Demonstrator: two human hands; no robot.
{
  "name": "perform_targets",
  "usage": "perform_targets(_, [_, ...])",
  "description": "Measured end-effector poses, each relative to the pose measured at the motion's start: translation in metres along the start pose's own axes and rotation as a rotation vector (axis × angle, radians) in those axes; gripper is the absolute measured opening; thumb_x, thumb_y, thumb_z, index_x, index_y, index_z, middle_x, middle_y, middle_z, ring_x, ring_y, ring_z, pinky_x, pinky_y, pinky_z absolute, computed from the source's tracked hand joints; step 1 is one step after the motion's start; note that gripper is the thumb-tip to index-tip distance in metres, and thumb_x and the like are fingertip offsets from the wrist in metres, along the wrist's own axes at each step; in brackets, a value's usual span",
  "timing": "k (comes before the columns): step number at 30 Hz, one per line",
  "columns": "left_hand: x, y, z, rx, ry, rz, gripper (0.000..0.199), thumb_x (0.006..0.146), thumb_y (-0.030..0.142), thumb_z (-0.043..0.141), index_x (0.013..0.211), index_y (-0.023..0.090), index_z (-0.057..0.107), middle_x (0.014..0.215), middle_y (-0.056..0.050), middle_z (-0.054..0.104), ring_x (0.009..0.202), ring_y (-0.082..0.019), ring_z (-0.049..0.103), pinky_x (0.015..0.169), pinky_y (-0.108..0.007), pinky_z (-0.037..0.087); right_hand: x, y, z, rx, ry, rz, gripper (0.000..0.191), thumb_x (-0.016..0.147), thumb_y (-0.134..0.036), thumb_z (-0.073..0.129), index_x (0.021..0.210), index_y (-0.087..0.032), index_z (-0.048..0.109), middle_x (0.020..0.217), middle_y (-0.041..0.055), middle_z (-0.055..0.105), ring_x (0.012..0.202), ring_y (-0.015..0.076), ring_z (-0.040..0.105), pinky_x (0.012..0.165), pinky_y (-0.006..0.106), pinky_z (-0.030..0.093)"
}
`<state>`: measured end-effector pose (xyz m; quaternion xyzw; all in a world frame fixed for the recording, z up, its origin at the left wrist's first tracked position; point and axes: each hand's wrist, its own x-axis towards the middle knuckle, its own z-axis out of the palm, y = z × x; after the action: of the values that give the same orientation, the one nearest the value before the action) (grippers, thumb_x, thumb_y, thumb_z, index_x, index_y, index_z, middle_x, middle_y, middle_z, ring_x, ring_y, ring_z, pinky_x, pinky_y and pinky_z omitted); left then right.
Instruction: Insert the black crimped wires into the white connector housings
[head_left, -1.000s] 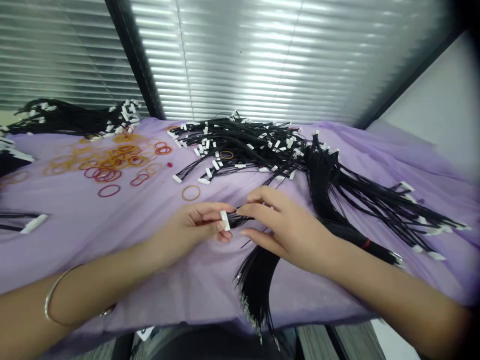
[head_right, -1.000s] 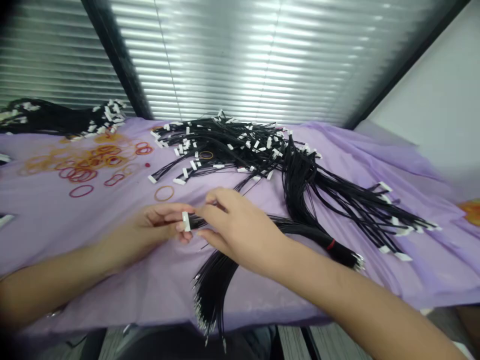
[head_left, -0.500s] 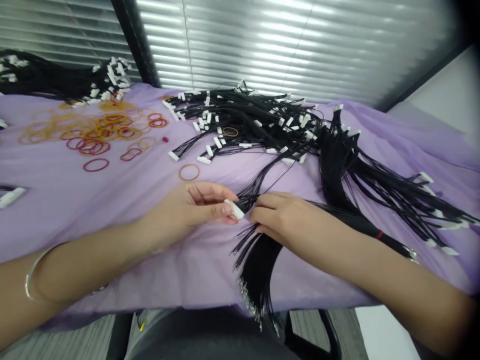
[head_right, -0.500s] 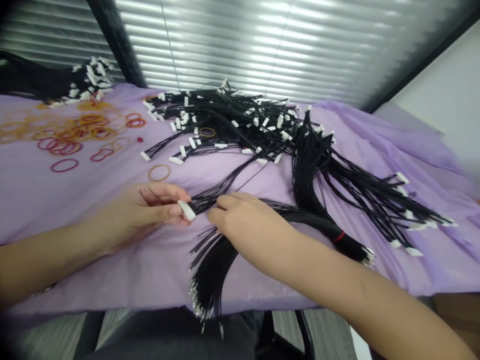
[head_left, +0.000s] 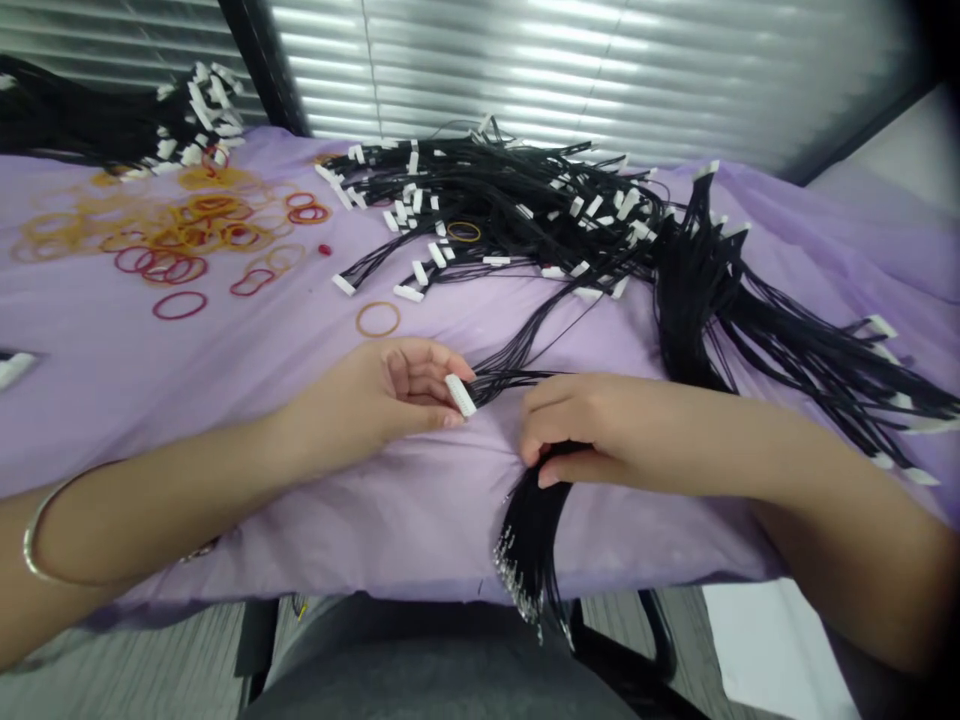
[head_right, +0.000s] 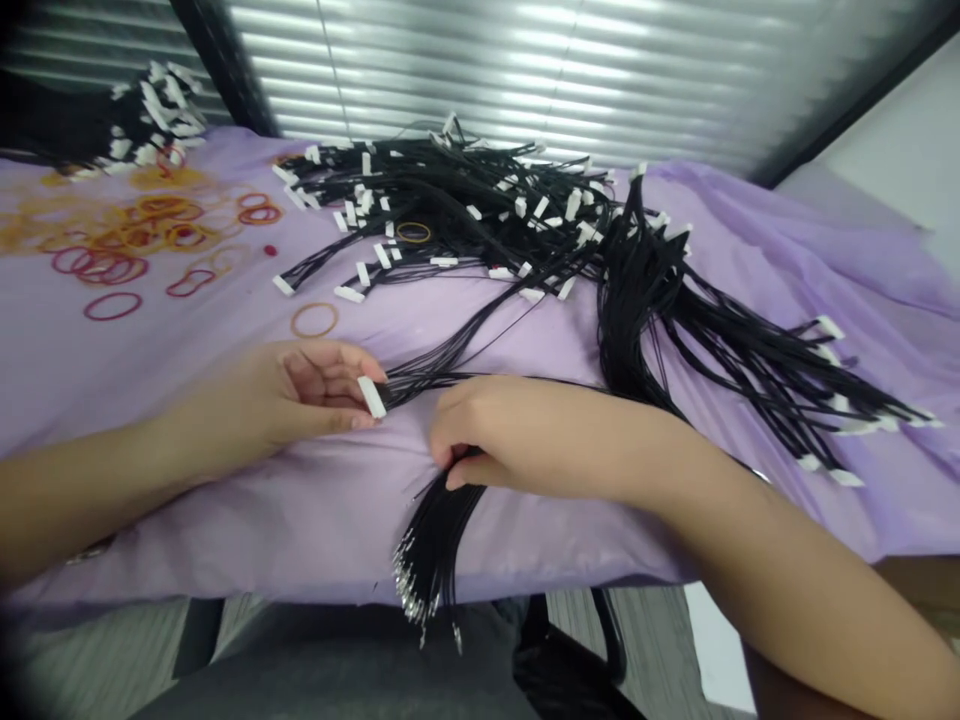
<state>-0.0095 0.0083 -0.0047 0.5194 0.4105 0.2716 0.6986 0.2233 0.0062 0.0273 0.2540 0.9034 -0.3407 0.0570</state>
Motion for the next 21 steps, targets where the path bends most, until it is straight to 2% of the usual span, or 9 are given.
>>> perform_targets(3, [-0.001,0.000,0.000,-0.003,-0.007,0.025,0.021,0.067,0.006,0.072,0.084,0.013,0.060,0.070,0.001,0.067,0.064,-0.007,0.060,0.061,-0.015,0.045,0.002,-0.004,0.002,0.013,0.005,-0.029,0.007,0.088,-0.020,0.058,0.084,-0.017,0.063,0.084,-0.0006,0.059,0.086,0.0119,0.053,0.080,0.025,0.040])
perform_targets(6, [-0.001,-0.002,-0.001,0.003,-0.003,0.043,0.019,0.069,0.008,0.072,0.082,0.014,0.060,0.069,0.003,0.065,0.063,-0.007,0.058,0.059,-0.014,0.044,0.004,-0.007,0.004,0.045,0.059,-0.069,0.010,0.089,-0.018,0.056,0.082,-0.016,0.061,0.082,-0.0007,0.060,0.085,0.0112,0.052,0.080,0.024,0.040])
perform_targets(8, [-0.002,-0.003,-0.001,0.035,0.018,0.057,0.018,0.069,0.010,0.073,0.081,0.015,0.060,0.069,0.003,0.063,0.064,-0.007,0.058,0.061,-0.015,0.044,0.005,-0.008,0.006,0.064,0.108,-0.043,0.009,0.089,-0.017,0.055,0.083,-0.016,0.061,0.082,-0.0014,0.060,0.081,0.0101,0.053,0.076,0.023,0.041])
perform_targets(11, [-0.004,-0.003,0.001,0.175,0.083,0.155,0.016,0.067,0.017,0.077,0.077,0.016,0.064,0.091,-0.001,0.064,0.079,-0.010,0.060,0.069,-0.017,0.046,0.006,-0.009,0.008,0.060,0.210,0.051,0.007,0.088,-0.015,0.055,0.084,-0.017,0.060,0.080,-0.0027,0.062,0.072,0.0088,0.055,0.066,0.022,0.040])
perform_targets(13, [-0.005,-0.002,0.003,0.278,0.117,0.220,0.016,0.067,0.022,0.078,0.075,0.016,0.066,0.104,-0.004,0.062,0.090,-0.014,0.059,0.071,-0.019,0.046,0.009,-0.010,0.012,0.054,0.281,0.053,0.007,0.087,-0.014,0.055,0.088,-0.017,0.062,0.084,-0.0025,0.065,0.073,0.0086,0.057,0.068,0.022,0.042])
perform_targets(14, [-0.006,0.000,0.003,0.313,0.119,0.232,0.016,0.069,0.025,0.077,0.077,0.016,0.066,0.103,-0.004,0.063,0.089,-0.015,0.059,0.070,-0.019,0.046,0.010,-0.011,0.014,0.052,0.323,0.045,0.008,0.087,-0.014,0.056,0.089,-0.017,0.063,0.085,-0.0022,0.066,0.074,0.0087,0.058,0.070,0.022,0.042])
perform_targets(18, [-0.006,0.010,0.007,0.277,0.106,0.182,0.013,0.076,0.025,0.071,0.083,0.015,0.064,0.075,-0.001,0.063,0.068,-0.013,0.058,0.062,-0.021,0.045,0.014,-0.017,0.021,0.080,0.556,0.093,0.011,0.087,-0.014,0.056,0.089,-0.017,0.066,0.084,-0.0014,0.067,0.073,0.0075,0.059,0.068,0.019,0.044])
perform_targets(21, [-0.007,0.016,0.010,0.168,0.074,0.103,0.006,0.083,0.019,0.062,0.084,0.013,0.064,0.072,-0.001,0.063,0.069,-0.012,0.059,0.066,-0.020,0.047,0.015,-0.021,0.022,0.102,0.643,0.111,0.010,0.086,-0.014,0.056,0.087,-0.016,0.066,0.080,-0.0019,0.065,0.069,0.0057,0.057,0.064,0.017,0.041])
